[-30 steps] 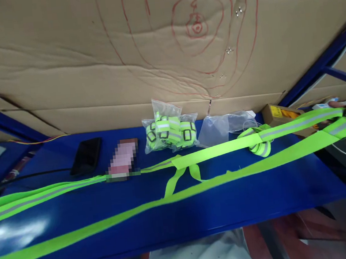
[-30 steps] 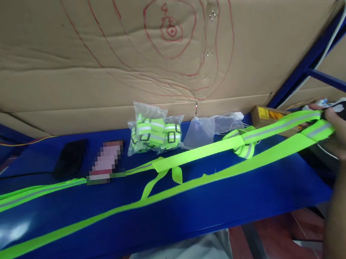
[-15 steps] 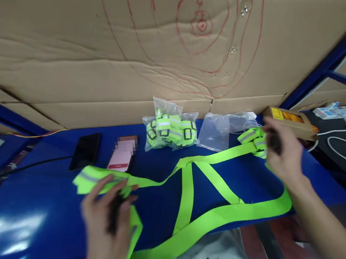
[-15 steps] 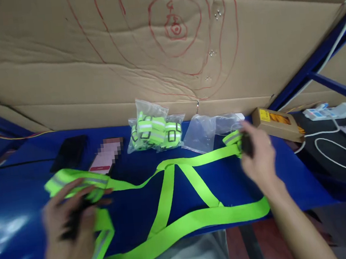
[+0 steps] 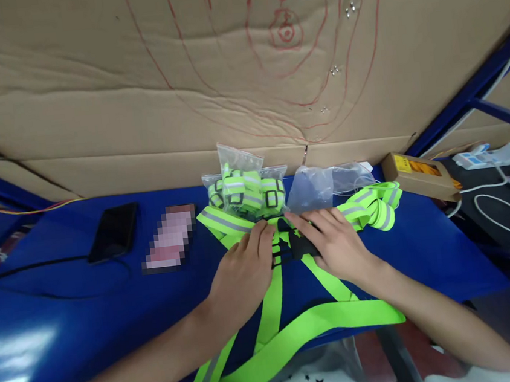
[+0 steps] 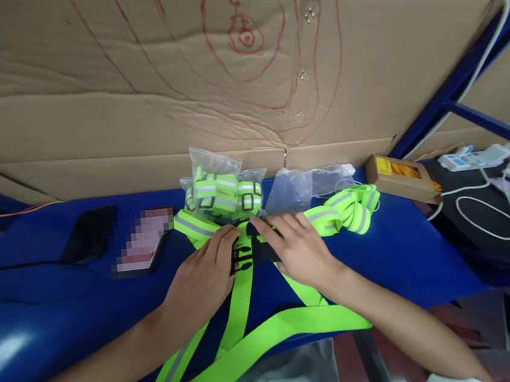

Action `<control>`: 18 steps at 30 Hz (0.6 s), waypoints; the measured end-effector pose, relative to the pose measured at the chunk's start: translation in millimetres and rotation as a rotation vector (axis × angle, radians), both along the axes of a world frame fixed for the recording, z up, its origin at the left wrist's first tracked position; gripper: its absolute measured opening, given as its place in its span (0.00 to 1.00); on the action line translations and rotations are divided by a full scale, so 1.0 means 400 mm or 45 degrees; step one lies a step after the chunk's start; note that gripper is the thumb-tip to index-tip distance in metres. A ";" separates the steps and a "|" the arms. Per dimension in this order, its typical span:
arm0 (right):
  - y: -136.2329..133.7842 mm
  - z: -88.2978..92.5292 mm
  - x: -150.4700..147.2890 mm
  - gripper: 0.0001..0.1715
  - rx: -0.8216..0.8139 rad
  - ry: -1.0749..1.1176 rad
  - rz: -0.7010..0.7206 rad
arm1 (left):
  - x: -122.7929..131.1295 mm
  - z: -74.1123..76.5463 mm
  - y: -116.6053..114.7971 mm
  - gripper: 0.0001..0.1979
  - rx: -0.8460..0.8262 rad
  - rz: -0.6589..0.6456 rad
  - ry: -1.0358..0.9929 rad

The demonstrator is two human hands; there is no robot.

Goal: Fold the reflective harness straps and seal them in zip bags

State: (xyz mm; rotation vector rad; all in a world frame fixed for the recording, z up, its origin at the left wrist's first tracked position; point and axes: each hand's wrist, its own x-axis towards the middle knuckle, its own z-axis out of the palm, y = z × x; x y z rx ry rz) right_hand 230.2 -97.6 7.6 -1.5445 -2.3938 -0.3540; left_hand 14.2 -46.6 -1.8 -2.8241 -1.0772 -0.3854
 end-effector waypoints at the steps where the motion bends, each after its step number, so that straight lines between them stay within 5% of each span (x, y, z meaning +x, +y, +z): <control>1: -0.002 0.002 0.005 0.47 -0.004 -0.007 0.003 | -0.003 0.000 0.000 0.23 0.006 0.000 -0.009; 7: 0.000 0.033 -0.023 0.46 -0.044 -0.063 0.035 | 0.006 0.015 0.005 0.22 0.122 -0.041 -0.030; 11: 0.017 0.075 -0.038 0.40 0.019 -0.126 0.027 | 0.011 0.051 0.021 0.22 0.111 -0.089 -0.115; 18: 0.025 0.135 0.002 0.44 0.094 -0.101 -0.054 | -0.023 0.113 0.047 0.28 0.147 -0.030 -0.242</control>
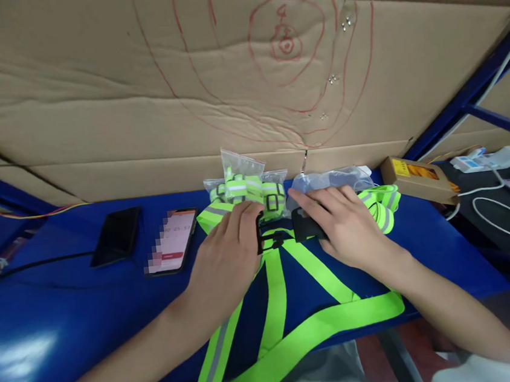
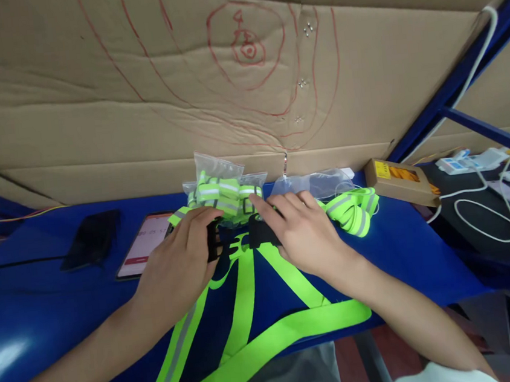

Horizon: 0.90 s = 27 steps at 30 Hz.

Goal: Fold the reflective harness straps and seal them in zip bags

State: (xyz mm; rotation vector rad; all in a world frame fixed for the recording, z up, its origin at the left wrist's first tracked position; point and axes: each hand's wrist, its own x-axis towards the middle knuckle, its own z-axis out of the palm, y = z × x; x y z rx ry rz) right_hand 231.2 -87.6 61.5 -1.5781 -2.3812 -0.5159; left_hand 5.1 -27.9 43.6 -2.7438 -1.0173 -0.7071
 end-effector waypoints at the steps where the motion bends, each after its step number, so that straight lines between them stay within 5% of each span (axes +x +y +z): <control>1: 0.001 0.001 -0.006 0.44 0.003 -0.006 0.016 | 0.004 0.001 -0.002 0.28 0.009 -0.003 0.010; 6: 0.021 0.006 -0.049 0.38 0.023 -0.049 0.077 | 0.033 0.003 0.000 0.25 0.012 -0.080 0.020; 13: 0.034 0.054 -0.013 0.44 0.014 -0.018 0.001 | 0.001 0.051 0.030 0.29 0.028 -0.020 -0.092; 27: 0.040 0.058 -0.031 0.39 0.068 -0.058 0.014 | 0.008 0.063 0.026 0.30 0.000 -0.006 -0.112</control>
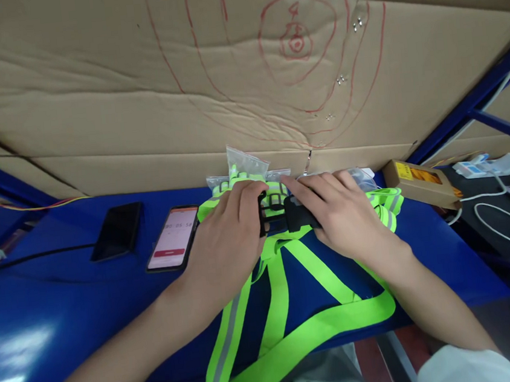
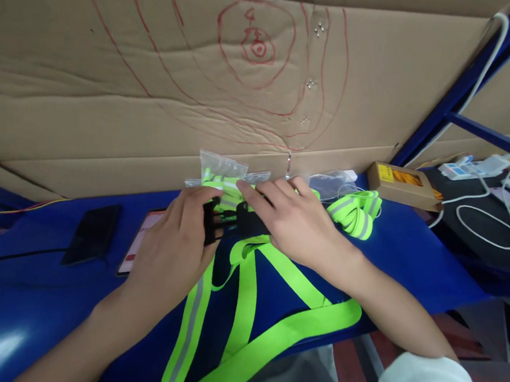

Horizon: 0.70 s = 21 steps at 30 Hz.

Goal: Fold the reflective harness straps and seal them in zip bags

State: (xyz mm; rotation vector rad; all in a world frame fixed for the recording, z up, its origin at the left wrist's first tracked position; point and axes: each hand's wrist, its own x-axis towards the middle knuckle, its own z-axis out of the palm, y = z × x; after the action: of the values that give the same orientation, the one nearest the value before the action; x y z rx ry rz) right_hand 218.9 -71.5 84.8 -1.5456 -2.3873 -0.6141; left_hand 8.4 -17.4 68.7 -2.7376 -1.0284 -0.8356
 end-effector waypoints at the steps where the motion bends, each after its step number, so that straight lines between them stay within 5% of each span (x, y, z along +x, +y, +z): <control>1: 0.002 -0.004 -0.007 0.39 -0.004 -0.007 -0.003 | 0.007 -0.001 -0.003 0.29 -0.002 -0.005 0.011; 9: 0.035 0.023 -0.019 0.39 -0.089 0.280 0.082 | 0.043 0.038 0.002 0.29 -0.082 -0.010 -0.029; 13: 0.052 0.067 0.045 0.62 -0.478 0.862 0.404 | 0.032 0.088 0.005 0.22 -0.060 0.067 -0.161; 15: 0.067 0.073 0.069 0.65 -0.754 1.110 0.500 | 0.033 0.106 0.007 0.17 -0.037 0.107 -0.263; 19: 0.103 0.048 0.065 0.52 -0.934 1.668 0.487 | 0.040 0.117 0.032 0.13 -0.116 0.064 -0.465; 21: 0.112 0.035 0.050 0.41 -0.922 1.876 0.476 | 0.035 0.112 0.054 0.18 -0.257 -0.111 -0.565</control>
State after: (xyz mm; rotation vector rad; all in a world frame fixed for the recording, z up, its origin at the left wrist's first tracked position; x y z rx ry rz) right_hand 238.7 -26.7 99.0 -0.9554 -1.5210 1.1872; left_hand 22.4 4.3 113.6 -2.8456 -1.1198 -1.4788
